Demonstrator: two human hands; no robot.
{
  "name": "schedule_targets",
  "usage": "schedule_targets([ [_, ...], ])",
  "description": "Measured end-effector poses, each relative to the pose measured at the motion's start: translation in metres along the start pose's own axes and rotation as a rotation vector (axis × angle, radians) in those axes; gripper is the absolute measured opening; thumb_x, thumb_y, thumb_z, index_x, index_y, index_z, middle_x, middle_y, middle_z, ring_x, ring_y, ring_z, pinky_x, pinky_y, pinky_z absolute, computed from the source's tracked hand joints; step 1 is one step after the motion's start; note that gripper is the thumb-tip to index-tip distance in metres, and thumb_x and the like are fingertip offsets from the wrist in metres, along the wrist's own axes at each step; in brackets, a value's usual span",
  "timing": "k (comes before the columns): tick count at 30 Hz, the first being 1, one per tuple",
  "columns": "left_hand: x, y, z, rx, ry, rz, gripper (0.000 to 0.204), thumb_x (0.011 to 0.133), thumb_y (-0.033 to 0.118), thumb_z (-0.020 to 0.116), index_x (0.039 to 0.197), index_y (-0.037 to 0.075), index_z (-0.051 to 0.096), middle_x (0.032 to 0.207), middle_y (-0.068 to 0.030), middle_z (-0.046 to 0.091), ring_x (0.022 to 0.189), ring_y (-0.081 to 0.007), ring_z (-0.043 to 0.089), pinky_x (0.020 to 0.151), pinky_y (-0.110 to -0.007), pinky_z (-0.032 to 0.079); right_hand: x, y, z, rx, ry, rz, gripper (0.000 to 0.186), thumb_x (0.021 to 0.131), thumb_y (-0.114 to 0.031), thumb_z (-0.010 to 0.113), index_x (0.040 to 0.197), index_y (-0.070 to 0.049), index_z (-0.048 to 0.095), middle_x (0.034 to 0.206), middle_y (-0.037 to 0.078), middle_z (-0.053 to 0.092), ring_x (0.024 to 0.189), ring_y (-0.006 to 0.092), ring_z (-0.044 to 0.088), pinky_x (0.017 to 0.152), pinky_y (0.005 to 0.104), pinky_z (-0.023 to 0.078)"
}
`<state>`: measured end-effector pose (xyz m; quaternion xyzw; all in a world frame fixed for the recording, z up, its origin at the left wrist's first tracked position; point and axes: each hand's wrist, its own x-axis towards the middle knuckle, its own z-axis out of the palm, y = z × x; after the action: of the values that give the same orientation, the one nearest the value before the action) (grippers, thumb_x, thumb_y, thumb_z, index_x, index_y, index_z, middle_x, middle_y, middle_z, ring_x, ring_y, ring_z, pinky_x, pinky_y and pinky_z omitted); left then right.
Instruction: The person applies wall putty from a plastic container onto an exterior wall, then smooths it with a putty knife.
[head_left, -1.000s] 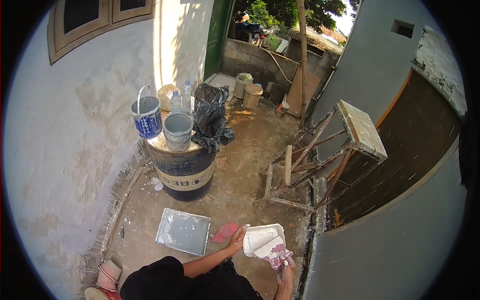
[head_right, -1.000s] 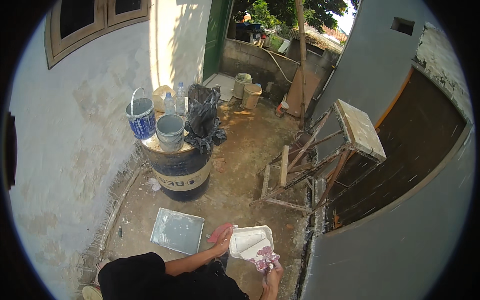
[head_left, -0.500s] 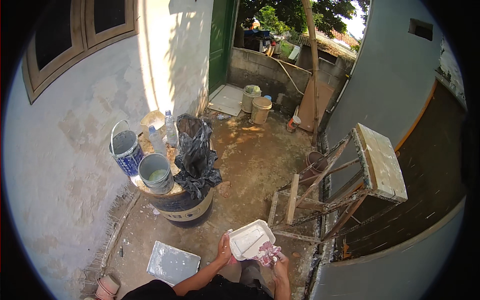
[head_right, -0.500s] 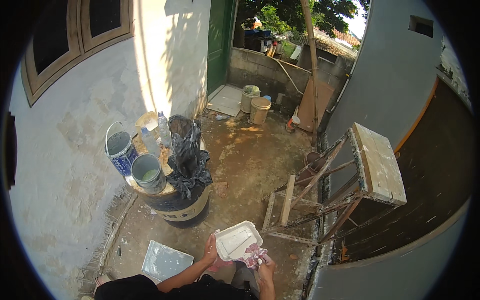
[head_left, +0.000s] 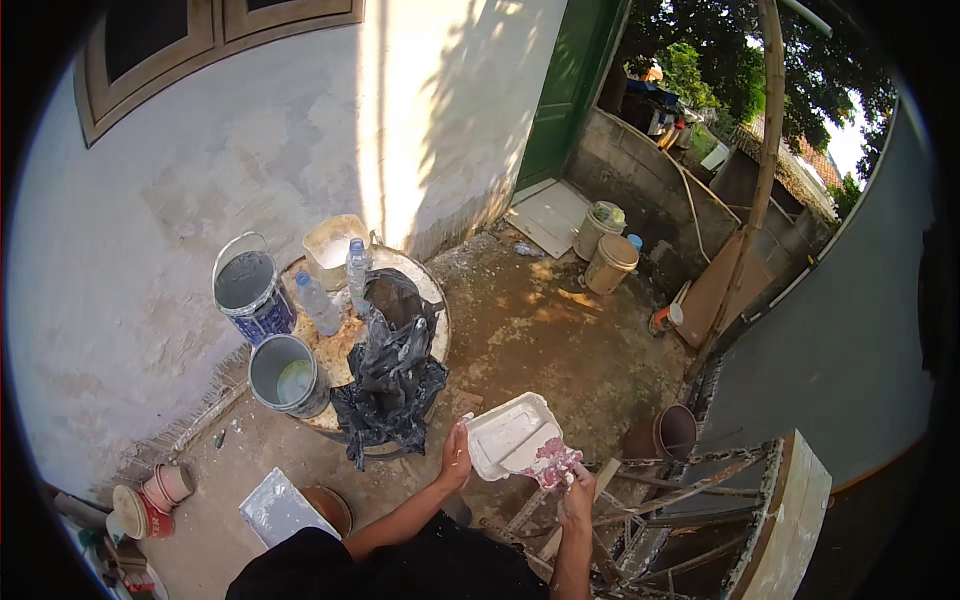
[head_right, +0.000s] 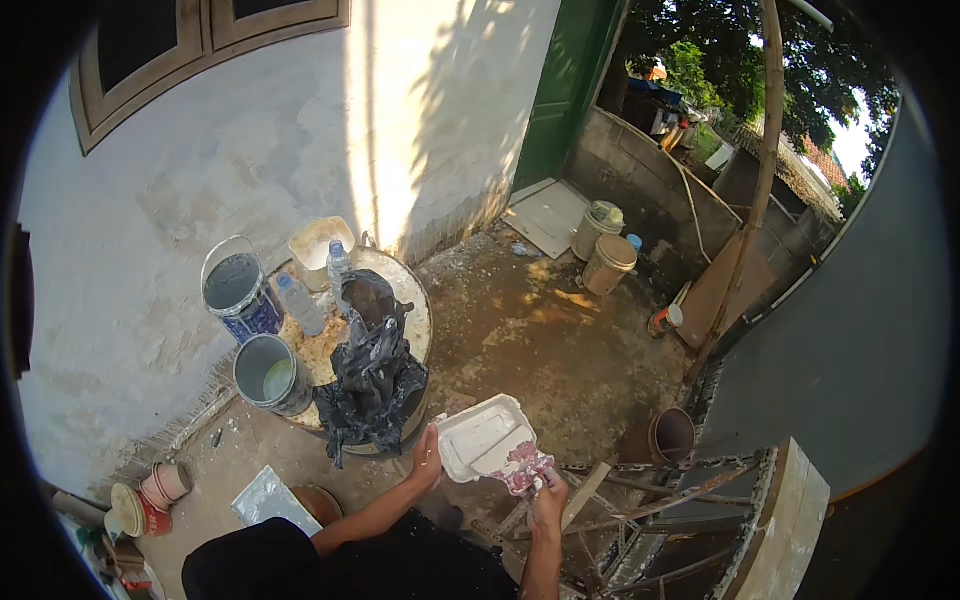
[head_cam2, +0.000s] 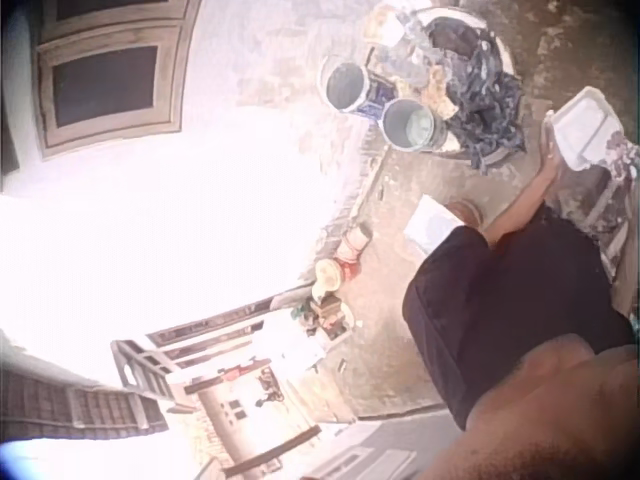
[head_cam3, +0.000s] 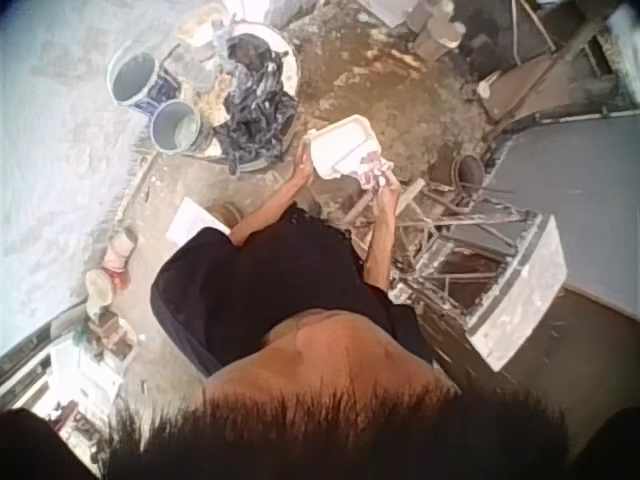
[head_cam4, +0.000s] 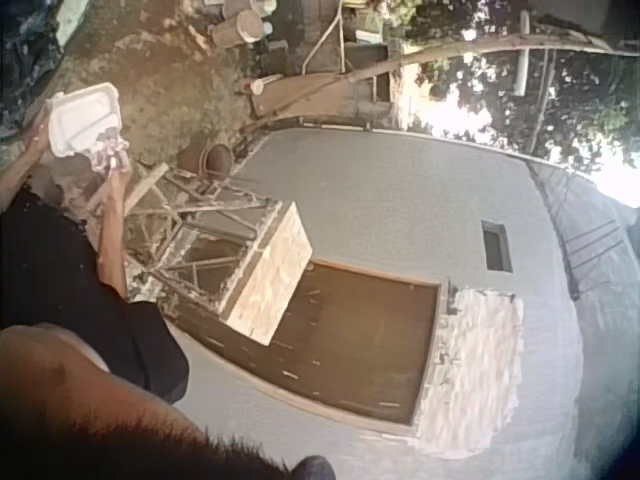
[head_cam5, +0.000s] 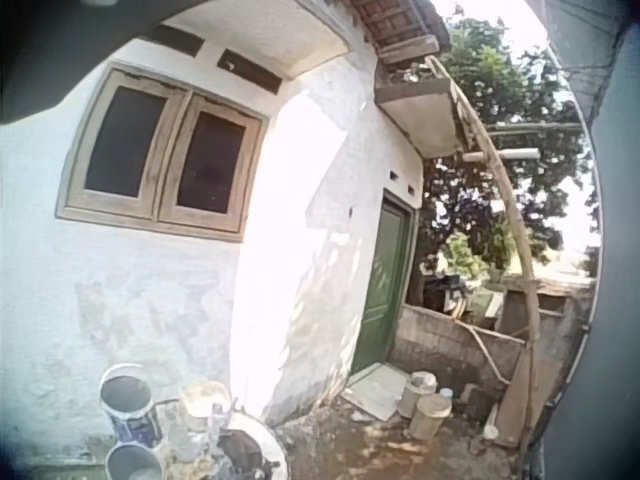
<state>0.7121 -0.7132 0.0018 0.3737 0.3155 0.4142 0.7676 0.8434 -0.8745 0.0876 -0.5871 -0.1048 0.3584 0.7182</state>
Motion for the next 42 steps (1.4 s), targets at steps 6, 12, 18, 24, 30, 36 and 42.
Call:
schedule_targets([
  [6,0.099,-0.016,0.028,0.065,0.271,0.167,0.045,0.103,0.031,0.032,0.127,-0.004,0.047,0.121,-0.0123,0.053,0.114,-0.0173,0.048,0.1,-0.03,0.035,0.143,-0.029,0.027,-0.076,-0.18,0.075,0.03,0.091,-0.007,0.053,0.116,0.007,0.058,0.101,0.012,0.067,0.085,0.0189,0.067,0.074,0.0313,0.055],
  [12,0.214,-0.04,0.032,0.067,0.481,0.299,0.044,0.104,0.03,0.029,0.125,-0.004,0.047,0.117,-0.0147,0.054,0.111,-0.0195,0.049,0.098,-0.031,0.036,0.291,-0.03,0.073,-0.247,-0.339,0.138,0.022,0.088,-0.004,0.05,0.105,0.002,0.063,0.088,0.007,0.066,0.072,0.0149,0.066,0.062,0.0295,0.056],
  [18,0.311,-0.01,0.035,0.064,0.764,0.284,0.049,0.103,0.035,0.029,0.128,-0.004,0.044,0.121,-0.0156,0.052,0.115,-0.0213,0.048,0.099,-0.032,0.036,0.42,-0.058,0.162,-0.404,-0.592,0.202,0.022,0.088,-0.001,0.048,0.103,0.002,0.064,0.087,0.004,0.066,0.071,0.0111,0.063,0.061,0.0271,0.053],
  [24,0.364,0.013,0.026,-0.085,1.113,0.443,0.046,0.103,0.036,0.028,0.118,-0.004,0.046,0.111,-0.0151,0.052,0.106,-0.022,0.05,0.095,-0.032,0.037,0.528,-0.013,0.24,-0.593,-0.886,0.14,0.021,0.089,0.0,0.052,0.106,0.003,0.064,0.092,0.005,0.066,0.079,0.0113,0.063,0.064,0.0279,0.054],
  [30,0.392,0.0,-0.011,-0.085,1.44,0.471,0.049,0.103,0.039,0.026,0.115,-0.005,0.045,0.109,-0.0161,0.051,0.105,-0.0241,0.048,0.095,-0.033,0.035,0.552,0.001,0.342,-0.597,-1.209,0.379,0.022,0.09,-0.001,0.05,0.107,0.003,0.063,0.094,0.008,0.066,0.079,0.0168,0.066,0.065,0.0334,0.058],
  [36,0.425,0.01,-0.004,0.029,1.767,0.486,0.049,0.102,0.042,0.027,0.107,-0.004,0.045,0.101,-0.015,0.05,0.095,-0.0235,0.048,0.09,-0.033,0.036,0.584,0.038,0.402,-0.668,-1.526,0.469,0.024,0.091,0.001,0.044,0.108,0.005,0.061,0.097,0.011,0.066,0.078,0.0175,0.065,0.065,0.0337,0.059],
  [42,0.443,0.012,0.006,-0.042,1.976,0.53,0.047,0.101,0.038,0.037,0.123,-0.003,0.044,0.113,-0.0152,0.052,0.106,-0.0226,0.049,0.094,-0.031,0.036,0.6,0.052,0.436,-0.763,-1.719,0.435,0.031,0.087,0.007,0.038,0.108,0.007,0.06,0.098,0.011,0.065,0.081,0.0158,0.064,0.065,0.0319,0.058],
])
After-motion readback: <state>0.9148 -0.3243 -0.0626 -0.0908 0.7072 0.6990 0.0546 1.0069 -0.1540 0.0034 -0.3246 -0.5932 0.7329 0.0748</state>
